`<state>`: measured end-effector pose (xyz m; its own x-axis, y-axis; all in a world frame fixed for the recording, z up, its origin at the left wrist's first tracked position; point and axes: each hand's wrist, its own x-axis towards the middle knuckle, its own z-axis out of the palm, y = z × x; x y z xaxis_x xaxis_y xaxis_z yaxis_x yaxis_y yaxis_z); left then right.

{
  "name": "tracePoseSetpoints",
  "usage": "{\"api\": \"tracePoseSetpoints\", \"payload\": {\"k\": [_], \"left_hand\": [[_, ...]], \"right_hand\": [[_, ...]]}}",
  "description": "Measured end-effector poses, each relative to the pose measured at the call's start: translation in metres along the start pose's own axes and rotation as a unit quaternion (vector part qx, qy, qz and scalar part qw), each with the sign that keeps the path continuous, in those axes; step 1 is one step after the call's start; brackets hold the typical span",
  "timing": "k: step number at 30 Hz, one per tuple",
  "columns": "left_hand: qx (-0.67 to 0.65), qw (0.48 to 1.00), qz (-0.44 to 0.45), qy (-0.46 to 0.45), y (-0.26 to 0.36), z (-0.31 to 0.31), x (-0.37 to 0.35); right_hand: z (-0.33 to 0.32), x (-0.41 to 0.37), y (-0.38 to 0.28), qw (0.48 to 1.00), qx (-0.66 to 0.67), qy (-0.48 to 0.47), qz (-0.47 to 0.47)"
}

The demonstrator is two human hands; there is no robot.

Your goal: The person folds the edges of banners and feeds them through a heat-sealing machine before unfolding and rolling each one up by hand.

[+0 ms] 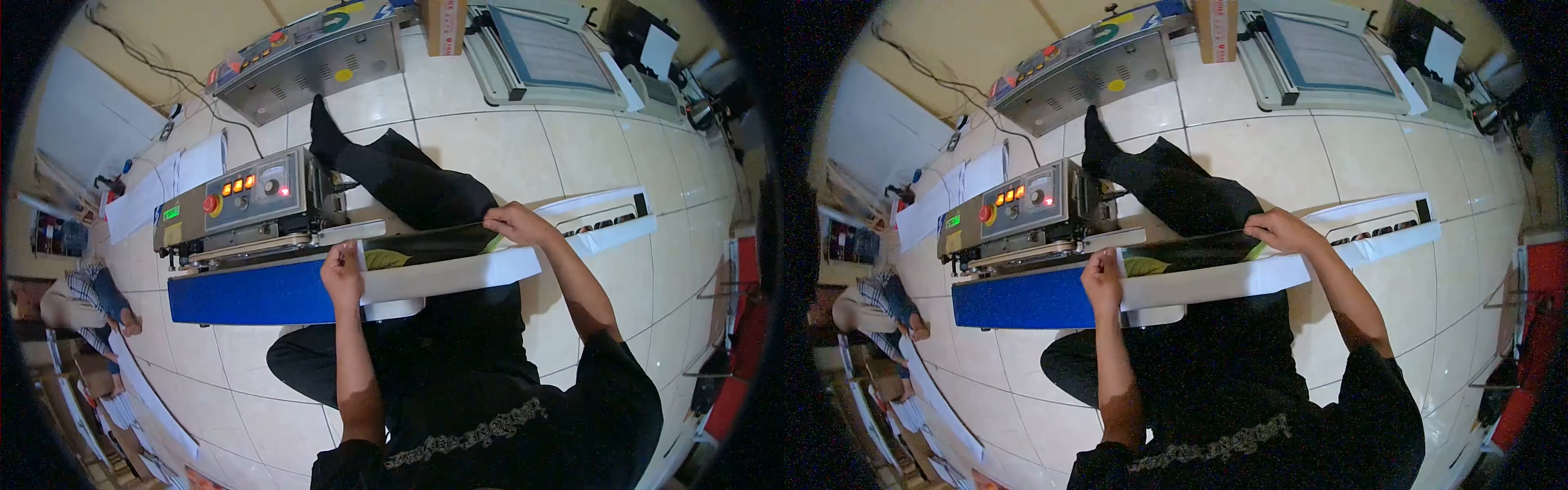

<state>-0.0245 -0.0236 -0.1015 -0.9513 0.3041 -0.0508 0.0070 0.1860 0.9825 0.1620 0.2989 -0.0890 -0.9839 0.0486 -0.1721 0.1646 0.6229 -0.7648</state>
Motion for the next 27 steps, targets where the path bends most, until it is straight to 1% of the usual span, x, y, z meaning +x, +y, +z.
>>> {"api": "tracePoseSetpoints", "payload": {"k": [1,2,3,5,6,7,8,10,11,12,14,15,16,18,19,20,21,22,24,27], "left_hand": [[0.055,0.998,0.023,0.026,-0.007,0.005,0.005],[0.111,0.991,0.045,0.053,-0.014,0.008,0.009],[0.153,0.984,0.054,0.069,-0.009,0.011,0.011],[0.176,0.978,0.064,0.09,-0.003,0.014,0.011],[0.198,0.972,0.075,0.099,0.001,0.017,0.01],[0.207,0.963,0.111,0.135,0.012,0.022,0.008],[0.208,0.962,0.109,0.142,0.011,0.022,0.008],[0.221,0.962,0.064,0.146,0.009,0.021,0.009],[0.232,0.956,0.106,0.143,0.008,0.021,0.009],[0.232,0.956,0.104,0.15,0.008,0.02,0.009],[0.257,0.948,0.135,0.131,0.009,0.018,0.008],[0.248,0.941,0.177,0.148,0.007,0.017,0.009],[0.247,0.94,0.177,0.155,0.005,0.014,0.008],[0.158,0.975,0.112,0.106,0.0,0.004,0.004],[0.158,0.975,0.112,0.111,-0.005,-0.002,0.007],[-0.01,0.995,0.01,0.098,-0.01,-0.01,0.011],[-0.178,0.977,-0.09,0.08,-0.011,-0.018,0.015],[-0.178,0.976,-0.087,0.084,-0.013,-0.025,0.019],[-0.196,0.968,-0.119,0.102,-0.014,-0.037,0.025],[-0.203,0.967,-0.112,0.109,-0.014,-0.053,0.035]], "right_hand": [[0.002,0.002,0.0,1.0,0.005,0.02,-0.014],[0.002,0.005,0.002,1.0,0.004,0.014,-0.022],[0.002,0.008,0.004,0.999,-0.008,0.026,-0.017],[0.003,0.013,0.006,0.999,-0.005,0.05,-0.019],[0.003,0.015,0.006,0.999,-0.005,0.045,-0.027],[0.002,0.016,0.007,0.999,-0.005,0.043,-0.012],[0.002,0.017,0.007,0.999,-0.005,0.041,0.004],[0.0,0.019,0.004,1.0,-0.006,0.031,0.0],[-0.002,0.02,0.002,1.0,-0.005,0.026,0.005],[-0.002,0.02,0.002,1.0,-0.003,0.021,0.011],[-0.001,0.023,0.007,1.0,0.005,0.014,0.011],[0.0,0.024,0.009,1.0,0.014,0.012,0.016],[-0.001,0.025,0.011,1.0,0.01,0.01,0.01],[-0.001,0.028,0.013,1.0,0.006,0.011,-0.018],[0.001,0.03,0.012,1.0,0.024,0.01,-0.017],[0.002,0.032,0.012,1.0,0.023,0.006,-0.02],[0.002,0.036,0.005,1.0,0.026,-0.004,-0.008],[0.001,0.042,-0.003,1.0,0.028,-0.014,0.004],[0.0,0.054,-0.016,0.999,0.023,-0.025,-0.007],[0.004,0.07,-0.03,0.998,0.034,-0.036,-0.035]]}}
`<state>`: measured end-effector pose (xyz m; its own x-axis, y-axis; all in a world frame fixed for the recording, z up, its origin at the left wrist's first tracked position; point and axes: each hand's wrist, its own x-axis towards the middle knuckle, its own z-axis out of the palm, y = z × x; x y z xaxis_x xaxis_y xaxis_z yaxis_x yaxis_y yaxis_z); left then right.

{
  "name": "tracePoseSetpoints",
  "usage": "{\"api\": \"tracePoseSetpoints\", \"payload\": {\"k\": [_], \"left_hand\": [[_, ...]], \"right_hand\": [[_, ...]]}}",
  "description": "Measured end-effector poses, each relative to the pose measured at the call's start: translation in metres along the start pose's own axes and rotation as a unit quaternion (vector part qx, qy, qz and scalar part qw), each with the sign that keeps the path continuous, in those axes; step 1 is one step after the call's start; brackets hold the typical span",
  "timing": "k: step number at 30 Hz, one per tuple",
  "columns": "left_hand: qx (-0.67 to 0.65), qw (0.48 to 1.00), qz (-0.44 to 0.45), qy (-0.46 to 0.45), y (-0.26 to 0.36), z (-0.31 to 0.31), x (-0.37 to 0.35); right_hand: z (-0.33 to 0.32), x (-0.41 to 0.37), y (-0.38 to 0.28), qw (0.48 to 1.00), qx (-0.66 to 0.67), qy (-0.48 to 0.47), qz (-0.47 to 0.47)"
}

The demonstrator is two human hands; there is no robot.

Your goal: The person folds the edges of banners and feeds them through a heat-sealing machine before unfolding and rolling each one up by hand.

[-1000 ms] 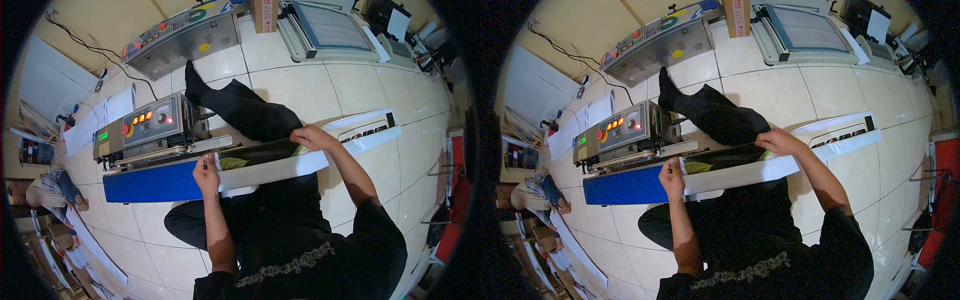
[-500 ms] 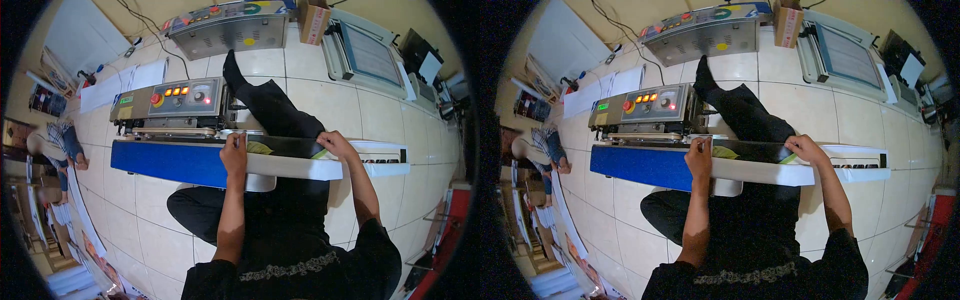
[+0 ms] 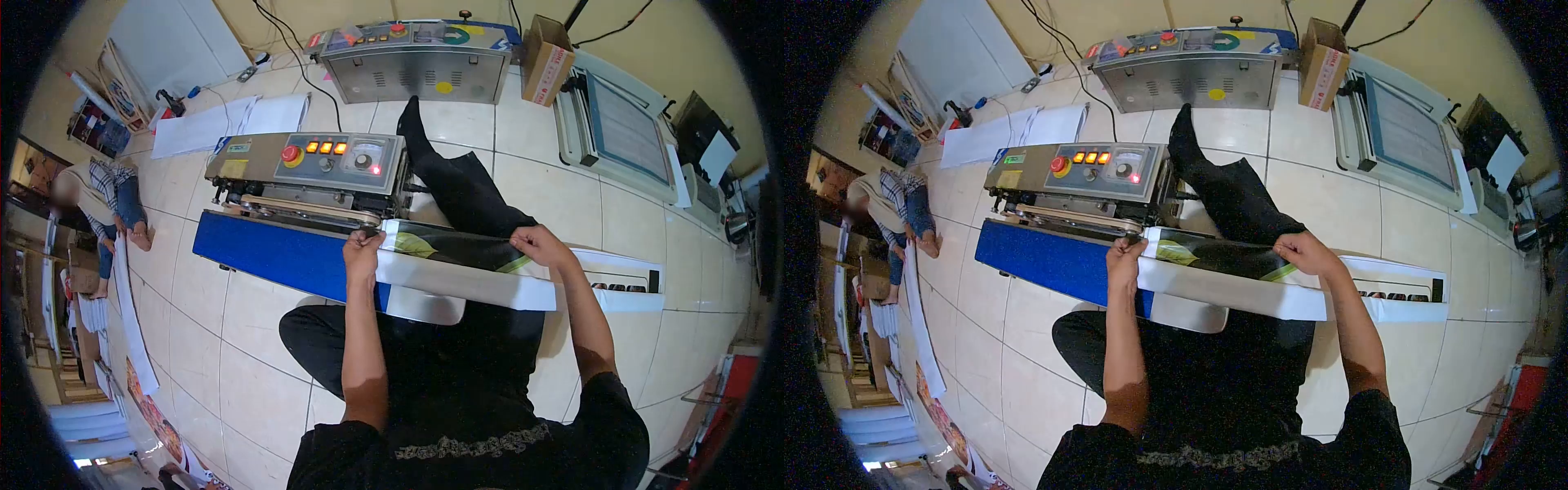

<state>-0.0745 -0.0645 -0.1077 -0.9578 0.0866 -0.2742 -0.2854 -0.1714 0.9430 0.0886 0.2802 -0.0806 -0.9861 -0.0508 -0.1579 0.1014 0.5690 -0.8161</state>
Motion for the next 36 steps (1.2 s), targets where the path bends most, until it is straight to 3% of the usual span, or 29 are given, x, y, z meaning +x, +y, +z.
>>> {"api": "tracePoseSetpoints", "payload": {"k": [5,10,14,17,19,22,25,26,29,31,32,36], "left_hand": [[0.004,0.999,0.033,-0.004,0.01,-0.021,0.015],[0.036,0.998,0.054,-0.005,0.004,-0.037,0.031],[0.055,0.995,0.077,-0.006,0.005,-0.05,0.037],[0.136,0.987,0.09,0.007,0.007,-0.057,0.038],[0.096,0.991,0.093,0.003,-0.001,-0.064,0.047],[0.082,0.989,0.123,0.01,-0.003,-0.066,0.05],[0.132,0.98,0.143,0.041,-0.002,-0.072,0.053],[0.075,0.987,0.137,0.025,-0.003,-0.073,0.055],[0.062,0.99,0.118,0.034,0.004,-0.072,0.054],[0.079,0.988,0.124,0.042,-0.002,-0.079,0.062],[0.092,0.986,0.128,0.051,-0.004,-0.083,0.065],[0.09,0.986,0.13,0.057,0.006,-0.083,0.059]], "right_hand": [[0.009,0.028,-0.006,0.998,-0.013,-0.017,-0.058],[0.002,0.038,-0.022,0.994,-0.057,-0.091,-0.009],[-0.018,0.011,0.031,0.996,0.093,0.004,0.006],[-0.048,-0.024,0.064,0.996,0.007,0.036,0.082],[-0.055,-0.046,0.088,0.994,0.036,0.031,0.099],[-0.063,-0.061,0.101,0.966,0.017,-0.077,0.245],[-0.077,-0.064,0.112,0.977,0.009,-0.083,0.194],[-0.08,-0.064,0.116,0.978,0.012,-0.083,0.192],[-0.083,-0.062,0.112,0.97,0.035,-0.12,0.208],[-0.081,-0.055,0.096,0.92,-0.049,-0.22,0.322],[-0.08,-0.051,0.103,0.903,-0.062,-0.275,0.326],[-0.083,-0.061,0.101,0.933,-0.052,-0.23,0.271]]}}
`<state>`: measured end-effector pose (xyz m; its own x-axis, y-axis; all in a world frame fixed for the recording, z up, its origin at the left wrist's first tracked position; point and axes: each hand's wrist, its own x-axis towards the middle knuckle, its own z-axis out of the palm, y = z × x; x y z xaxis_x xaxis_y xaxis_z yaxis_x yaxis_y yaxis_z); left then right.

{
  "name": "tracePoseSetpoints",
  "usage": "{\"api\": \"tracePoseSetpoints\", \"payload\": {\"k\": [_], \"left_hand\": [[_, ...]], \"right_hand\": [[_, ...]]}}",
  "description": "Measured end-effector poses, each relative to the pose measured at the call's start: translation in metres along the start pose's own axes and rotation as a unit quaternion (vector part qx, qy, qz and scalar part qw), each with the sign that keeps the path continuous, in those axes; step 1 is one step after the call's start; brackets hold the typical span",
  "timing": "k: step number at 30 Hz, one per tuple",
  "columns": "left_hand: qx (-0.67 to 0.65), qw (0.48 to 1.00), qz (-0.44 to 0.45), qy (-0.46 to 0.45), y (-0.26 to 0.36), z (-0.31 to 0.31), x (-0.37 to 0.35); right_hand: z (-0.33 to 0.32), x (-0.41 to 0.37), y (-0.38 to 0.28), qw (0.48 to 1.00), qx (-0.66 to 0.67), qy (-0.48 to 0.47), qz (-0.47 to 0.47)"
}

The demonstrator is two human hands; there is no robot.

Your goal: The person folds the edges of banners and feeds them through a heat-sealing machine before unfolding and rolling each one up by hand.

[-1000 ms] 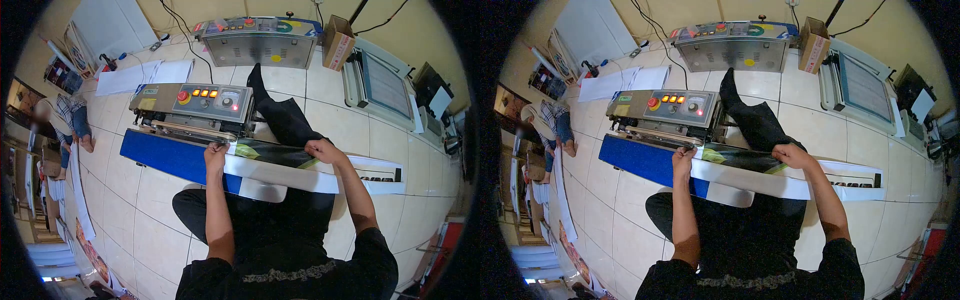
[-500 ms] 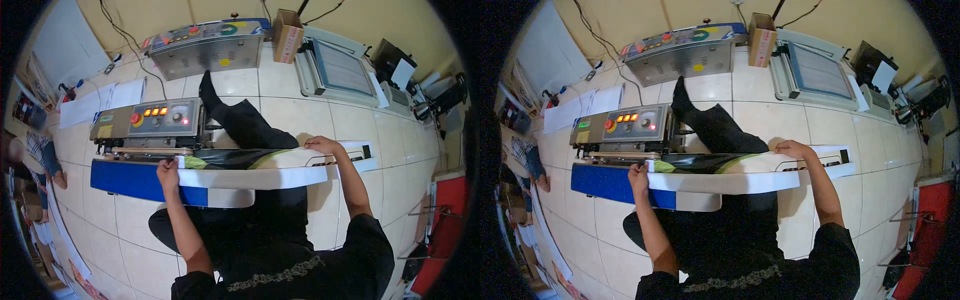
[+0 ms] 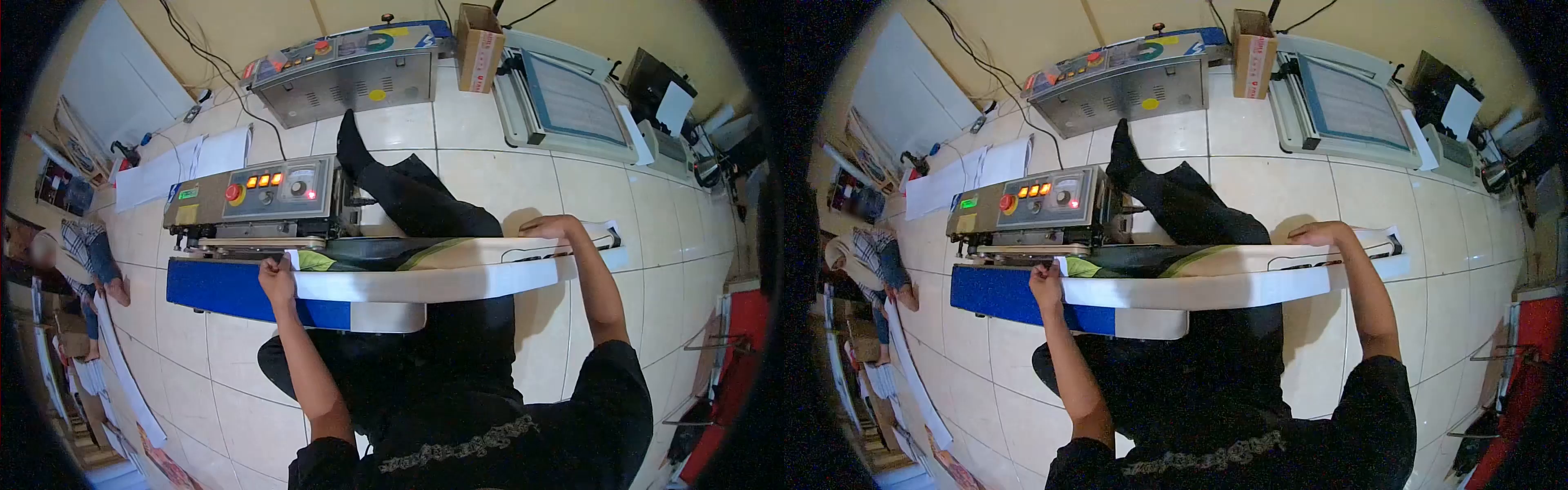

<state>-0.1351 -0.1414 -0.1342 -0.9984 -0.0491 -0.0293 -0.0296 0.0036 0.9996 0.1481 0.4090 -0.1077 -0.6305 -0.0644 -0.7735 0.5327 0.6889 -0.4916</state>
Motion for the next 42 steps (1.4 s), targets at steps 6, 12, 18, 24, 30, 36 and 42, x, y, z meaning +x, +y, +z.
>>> {"api": "tracePoseSetpoints", "payload": {"k": [6,12,18,24,30,36,42], "left_hand": [[0.258,0.927,0.231,0.142,0.036,0.032,-0.048],[0.255,0.88,0.345,-0.202,0.055,0.132,-0.164],[0.232,0.816,0.353,-0.395,0.044,0.213,-0.23],[0.314,0.76,0.383,-0.421,0.027,0.22,-0.243],[0.31,0.756,0.41,-0.404,0.022,0.208,-0.236],[0.305,0.76,0.421,-0.39,0.02,0.199,-0.226],[0.311,0.762,0.397,-0.407,0.025,0.192,-0.218]], "right_hand": [[0.009,-0.029,-0.034,0.976,0.11,0.069,-0.173],[0.02,-0.007,-0.05,0.972,0.119,0.104,-0.176],[0.021,0.001,-0.069,0.972,0.128,0.111,-0.165],[0.025,0.009,-0.077,0.966,0.091,0.143,-0.195],[0.028,0.014,-0.078,0.959,0.092,0.143,-0.227],[0.031,0.014,-0.078,0.962,0.105,0.149,-0.205],[0.034,0.016,-0.073,0.961,0.113,0.157,-0.199]]}}
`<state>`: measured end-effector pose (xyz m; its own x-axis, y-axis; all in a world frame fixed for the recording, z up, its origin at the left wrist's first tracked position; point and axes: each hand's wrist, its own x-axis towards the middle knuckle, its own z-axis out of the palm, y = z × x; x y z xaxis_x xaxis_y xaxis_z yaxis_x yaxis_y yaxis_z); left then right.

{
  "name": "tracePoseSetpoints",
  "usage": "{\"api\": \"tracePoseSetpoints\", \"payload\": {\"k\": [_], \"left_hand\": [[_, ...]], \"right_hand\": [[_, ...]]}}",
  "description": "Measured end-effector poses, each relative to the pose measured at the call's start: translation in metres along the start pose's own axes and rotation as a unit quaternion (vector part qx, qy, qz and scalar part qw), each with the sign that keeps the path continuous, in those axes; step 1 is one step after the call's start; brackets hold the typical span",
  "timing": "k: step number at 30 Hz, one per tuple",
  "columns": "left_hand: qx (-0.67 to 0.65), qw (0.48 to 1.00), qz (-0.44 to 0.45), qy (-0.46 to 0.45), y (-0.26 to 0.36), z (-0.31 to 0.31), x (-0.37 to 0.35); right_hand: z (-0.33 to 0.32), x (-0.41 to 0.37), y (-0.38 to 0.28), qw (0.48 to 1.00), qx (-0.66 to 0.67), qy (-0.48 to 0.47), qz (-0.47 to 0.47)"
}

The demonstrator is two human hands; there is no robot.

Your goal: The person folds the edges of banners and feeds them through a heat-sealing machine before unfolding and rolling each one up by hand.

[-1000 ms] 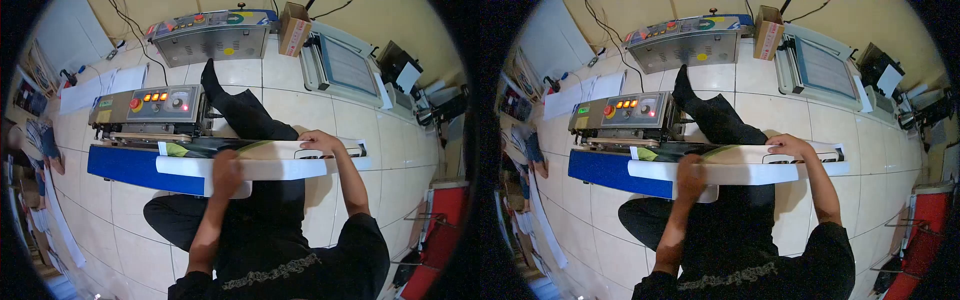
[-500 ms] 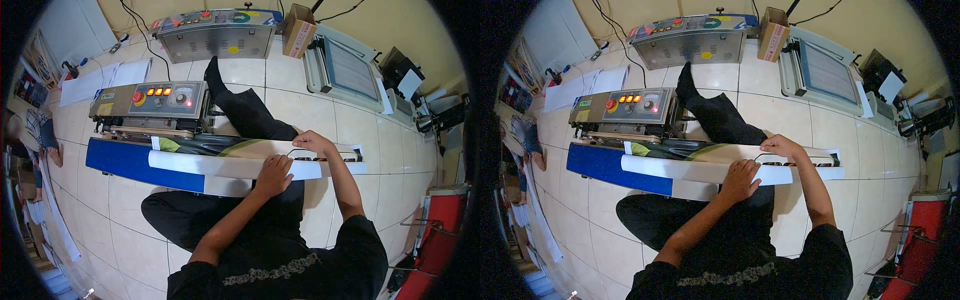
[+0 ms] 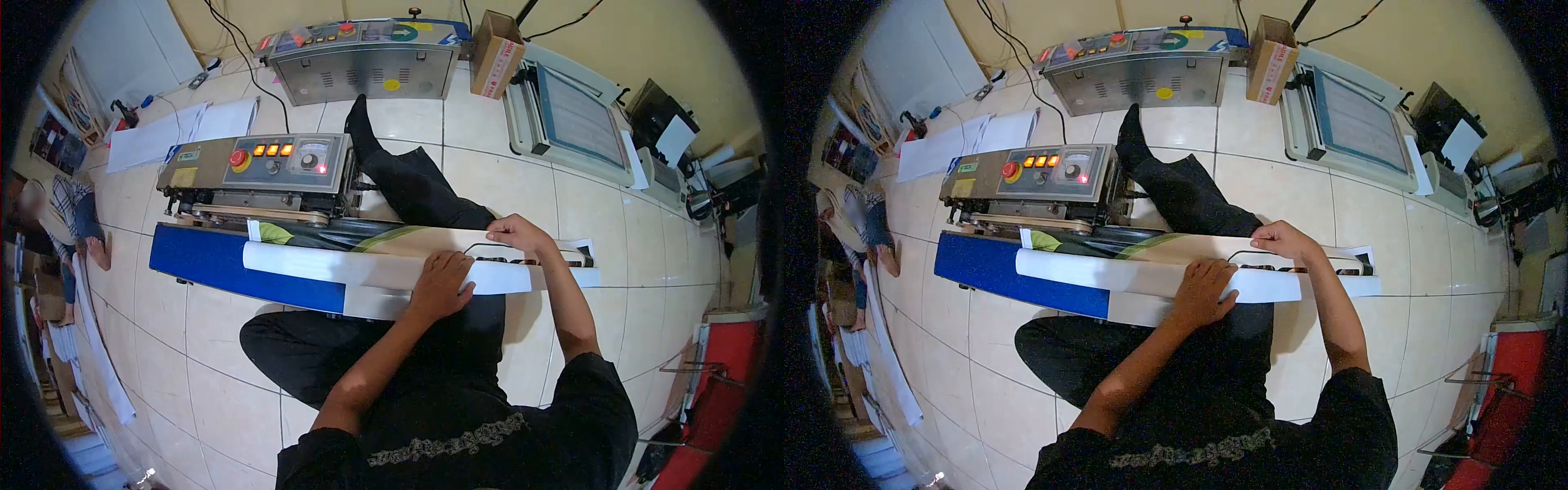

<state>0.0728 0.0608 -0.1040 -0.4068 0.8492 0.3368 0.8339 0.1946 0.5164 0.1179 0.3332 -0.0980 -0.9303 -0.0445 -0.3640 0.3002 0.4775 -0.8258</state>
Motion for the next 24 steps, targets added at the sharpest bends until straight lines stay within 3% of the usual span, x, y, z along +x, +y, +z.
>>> {"api": "tracePoseSetpoints", "payload": {"k": [24], "left_hand": [[-0.007,0.998,-0.029,-0.049,-0.045,-0.035,-0.016]], "right_hand": [[-0.011,-0.032,0.014,0.992,0.076,0.09,0.034]]}}
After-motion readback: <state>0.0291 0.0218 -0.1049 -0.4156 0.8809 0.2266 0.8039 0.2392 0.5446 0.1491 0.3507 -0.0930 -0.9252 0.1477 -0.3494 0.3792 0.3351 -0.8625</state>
